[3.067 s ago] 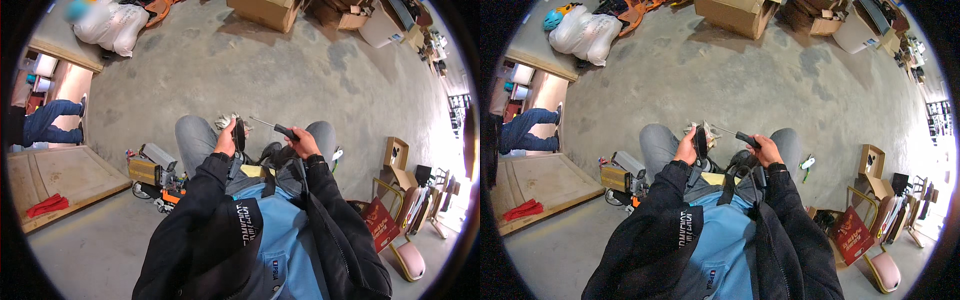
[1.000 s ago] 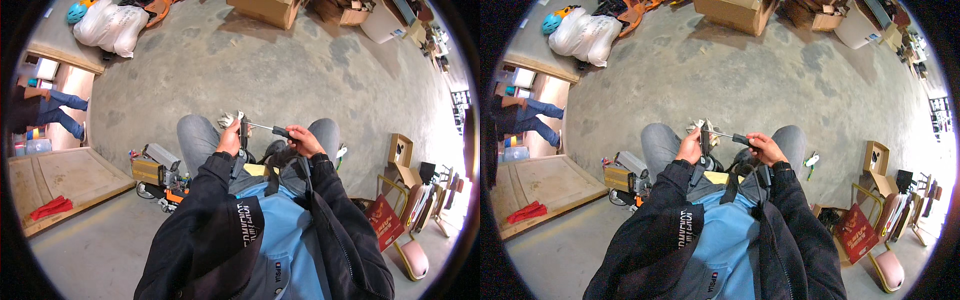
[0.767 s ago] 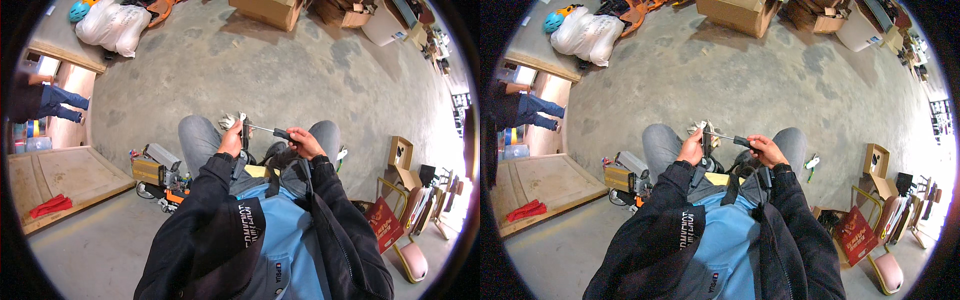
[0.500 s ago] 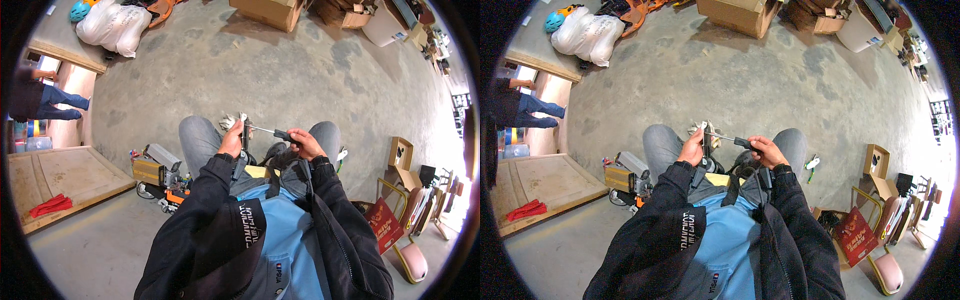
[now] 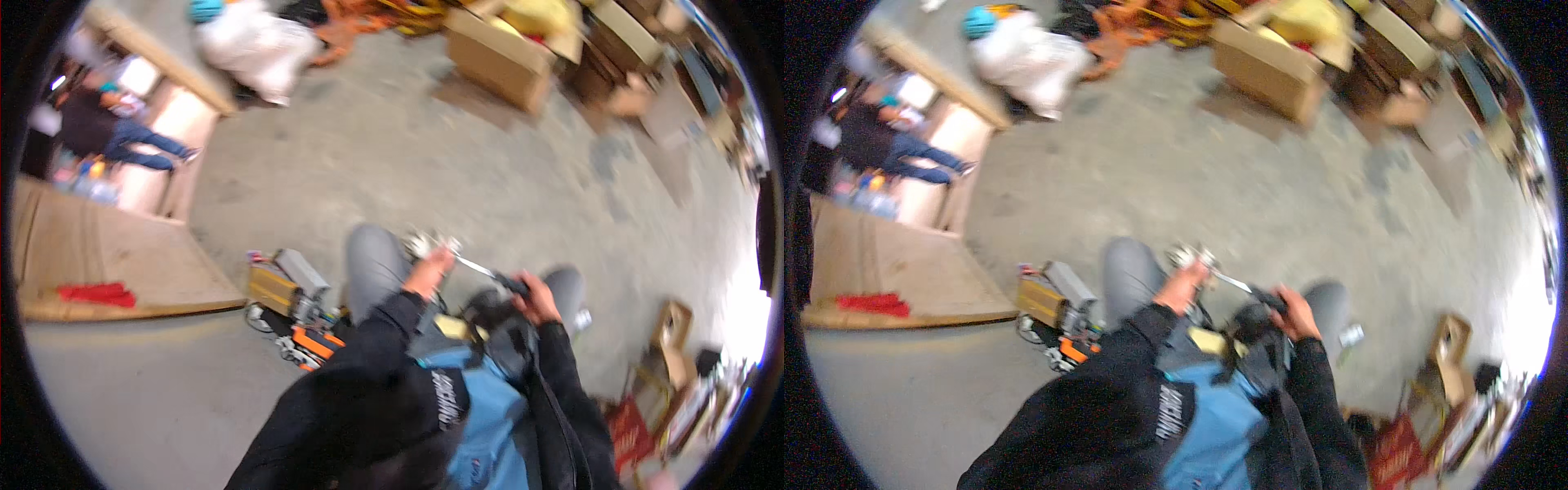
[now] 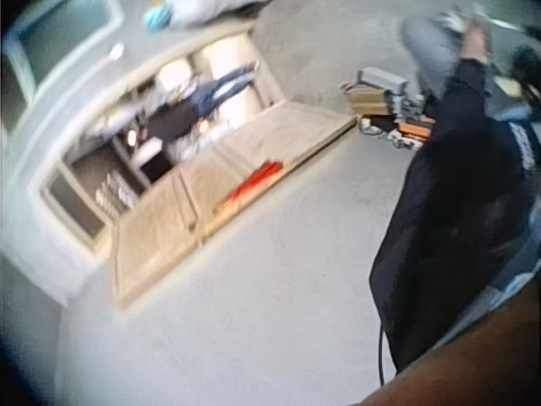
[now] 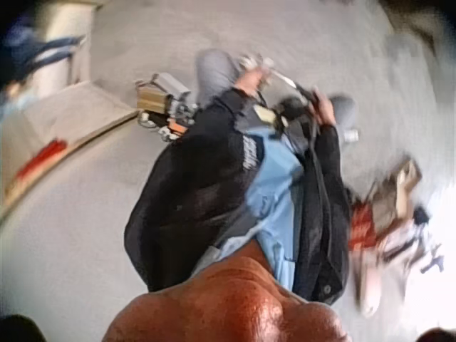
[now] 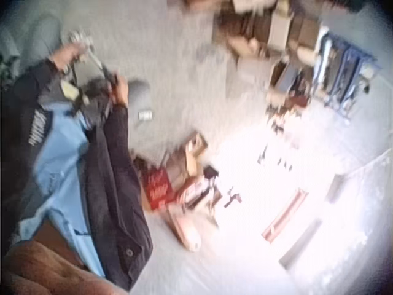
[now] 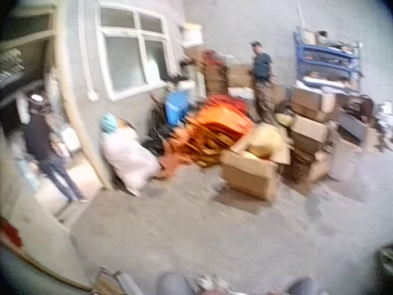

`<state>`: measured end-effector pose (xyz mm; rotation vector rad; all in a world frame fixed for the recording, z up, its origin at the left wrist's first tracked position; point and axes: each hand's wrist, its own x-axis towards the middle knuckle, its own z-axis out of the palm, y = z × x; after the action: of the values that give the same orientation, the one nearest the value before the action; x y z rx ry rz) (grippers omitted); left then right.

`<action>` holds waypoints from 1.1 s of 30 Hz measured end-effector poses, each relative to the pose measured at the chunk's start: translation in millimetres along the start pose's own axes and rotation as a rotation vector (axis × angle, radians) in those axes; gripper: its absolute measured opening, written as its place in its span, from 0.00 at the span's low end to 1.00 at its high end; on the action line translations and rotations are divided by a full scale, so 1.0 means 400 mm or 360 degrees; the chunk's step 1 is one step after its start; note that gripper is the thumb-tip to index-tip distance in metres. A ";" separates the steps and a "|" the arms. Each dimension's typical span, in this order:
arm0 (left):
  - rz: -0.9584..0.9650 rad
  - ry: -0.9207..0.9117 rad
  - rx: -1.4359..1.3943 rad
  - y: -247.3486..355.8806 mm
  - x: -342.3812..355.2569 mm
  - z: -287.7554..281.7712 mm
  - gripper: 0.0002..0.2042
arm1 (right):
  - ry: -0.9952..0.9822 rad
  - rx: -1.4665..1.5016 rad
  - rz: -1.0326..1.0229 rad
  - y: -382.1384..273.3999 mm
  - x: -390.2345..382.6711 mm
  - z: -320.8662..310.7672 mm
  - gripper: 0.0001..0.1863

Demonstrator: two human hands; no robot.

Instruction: Repairing a small white and black mechanical or electrical component using a screwdriver.

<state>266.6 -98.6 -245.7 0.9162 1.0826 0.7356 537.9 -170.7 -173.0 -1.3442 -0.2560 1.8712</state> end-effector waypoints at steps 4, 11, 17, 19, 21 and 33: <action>-0.0121 -0.0175 -0.0377 0.016 0.005 0.076 0.22 | 0.0053 -0.0255 0.0012 0.017 -0.019 -0.073 0.22; 0.0007 -0.0124 -0.0319 -0.004 0.005 0.060 0.23 | 0.0031 -0.0280 -0.0061 0.025 0.027 -0.112 0.13; 0.0048 -0.0131 -0.0293 -0.011 0.031 0.055 0.23 | -0.0001 -0.0226 -0.0209 0.029 0.067 -0.127 0.08; -0.0083 -0.0202 -0.0257 -0.005 0.031 0.052 0.22 | 0.0015 -0.0129 -0.0311 0.051 0.083 -0.146 0.08; -0.0039 -0.0173 -0.0262 -0.004 0.028 0.054 0.22 | 0.0023 -0.0067 -0.0242 0.051 0.091 -0.145 0.09; -0.0037 -0.0097 -0.0299 -0.014 0.028 0.065 0.21 | 0.0143 -0.0146 -0.0196 0.080 0.128 -0.222 0.16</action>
<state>295.2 -98.2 -250.3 0.7598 0.9518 0.7716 593.6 -180.3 -264.3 -1.4377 -0.3740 1.7103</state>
